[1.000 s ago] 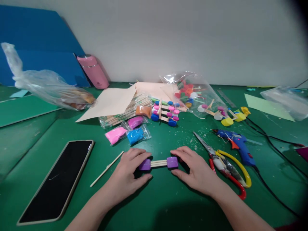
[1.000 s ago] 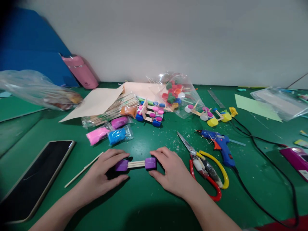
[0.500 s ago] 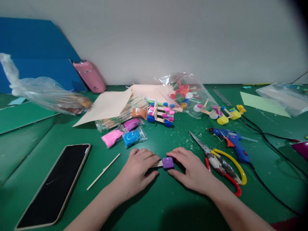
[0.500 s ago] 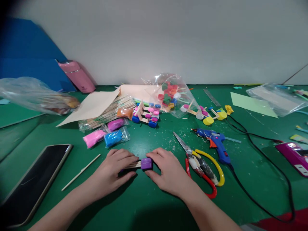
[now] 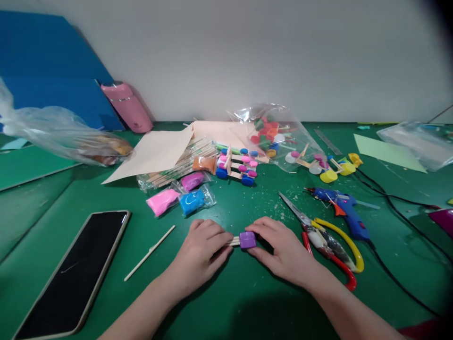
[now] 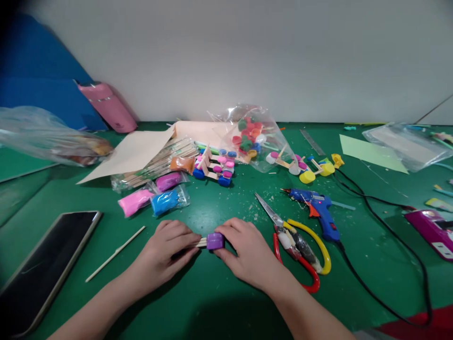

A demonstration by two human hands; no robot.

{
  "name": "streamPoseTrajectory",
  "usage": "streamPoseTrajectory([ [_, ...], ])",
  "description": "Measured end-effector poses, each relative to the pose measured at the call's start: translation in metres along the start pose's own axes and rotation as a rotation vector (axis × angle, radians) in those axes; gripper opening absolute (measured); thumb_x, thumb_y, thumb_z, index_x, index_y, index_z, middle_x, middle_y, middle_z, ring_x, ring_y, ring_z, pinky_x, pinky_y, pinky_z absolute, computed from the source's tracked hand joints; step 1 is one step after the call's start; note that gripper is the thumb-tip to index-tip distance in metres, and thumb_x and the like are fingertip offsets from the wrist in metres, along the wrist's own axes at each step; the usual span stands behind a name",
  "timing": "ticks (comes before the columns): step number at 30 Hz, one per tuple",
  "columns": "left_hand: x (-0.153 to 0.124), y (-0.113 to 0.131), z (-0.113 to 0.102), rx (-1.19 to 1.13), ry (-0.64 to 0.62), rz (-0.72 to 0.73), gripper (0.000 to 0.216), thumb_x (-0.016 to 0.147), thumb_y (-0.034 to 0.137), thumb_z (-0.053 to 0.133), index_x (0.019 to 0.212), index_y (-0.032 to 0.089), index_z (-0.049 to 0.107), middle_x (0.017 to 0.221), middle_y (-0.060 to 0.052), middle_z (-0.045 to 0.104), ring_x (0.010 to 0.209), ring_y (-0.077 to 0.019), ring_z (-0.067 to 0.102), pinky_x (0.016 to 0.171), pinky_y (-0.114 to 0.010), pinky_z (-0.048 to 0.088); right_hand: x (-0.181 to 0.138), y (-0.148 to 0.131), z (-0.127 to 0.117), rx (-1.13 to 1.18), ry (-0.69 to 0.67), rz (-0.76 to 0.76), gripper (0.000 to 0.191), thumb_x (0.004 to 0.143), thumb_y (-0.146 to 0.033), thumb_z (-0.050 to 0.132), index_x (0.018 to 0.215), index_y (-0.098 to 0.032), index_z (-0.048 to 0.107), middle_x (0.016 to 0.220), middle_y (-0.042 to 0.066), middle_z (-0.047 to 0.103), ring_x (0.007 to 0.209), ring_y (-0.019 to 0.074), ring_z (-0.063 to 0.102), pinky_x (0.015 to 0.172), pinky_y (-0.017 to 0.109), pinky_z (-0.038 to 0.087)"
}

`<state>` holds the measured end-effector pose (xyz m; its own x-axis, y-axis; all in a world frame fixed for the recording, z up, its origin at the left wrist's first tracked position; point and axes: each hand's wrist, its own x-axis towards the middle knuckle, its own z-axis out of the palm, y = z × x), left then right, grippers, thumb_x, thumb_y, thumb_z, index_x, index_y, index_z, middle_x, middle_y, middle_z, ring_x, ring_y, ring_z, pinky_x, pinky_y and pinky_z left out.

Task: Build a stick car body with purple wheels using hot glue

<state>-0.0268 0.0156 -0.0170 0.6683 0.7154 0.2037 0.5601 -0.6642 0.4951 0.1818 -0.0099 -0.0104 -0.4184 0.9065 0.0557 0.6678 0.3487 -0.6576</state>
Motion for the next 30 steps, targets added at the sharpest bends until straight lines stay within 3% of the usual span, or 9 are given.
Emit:
streamPoseTrajectory([
  [30,-0.0026,-0.0057,0.0086,0.025,0.059,0.071,0.016,0.083,0.015,0.048,0.092,0.017,0.061,0.072,-0.004,0.060,0.071,-0.0166,0.048,0.067,-0.034,0.033,-0.0002,0.0003,-0.0006,0.018,-0.042,0.012,0.020,0.084,-0.024,0.053,0.104,-0.022,0.055,0.099,0.004,0.056,0.091,0.0183,0.051,0.078,0.031,0.039],
])
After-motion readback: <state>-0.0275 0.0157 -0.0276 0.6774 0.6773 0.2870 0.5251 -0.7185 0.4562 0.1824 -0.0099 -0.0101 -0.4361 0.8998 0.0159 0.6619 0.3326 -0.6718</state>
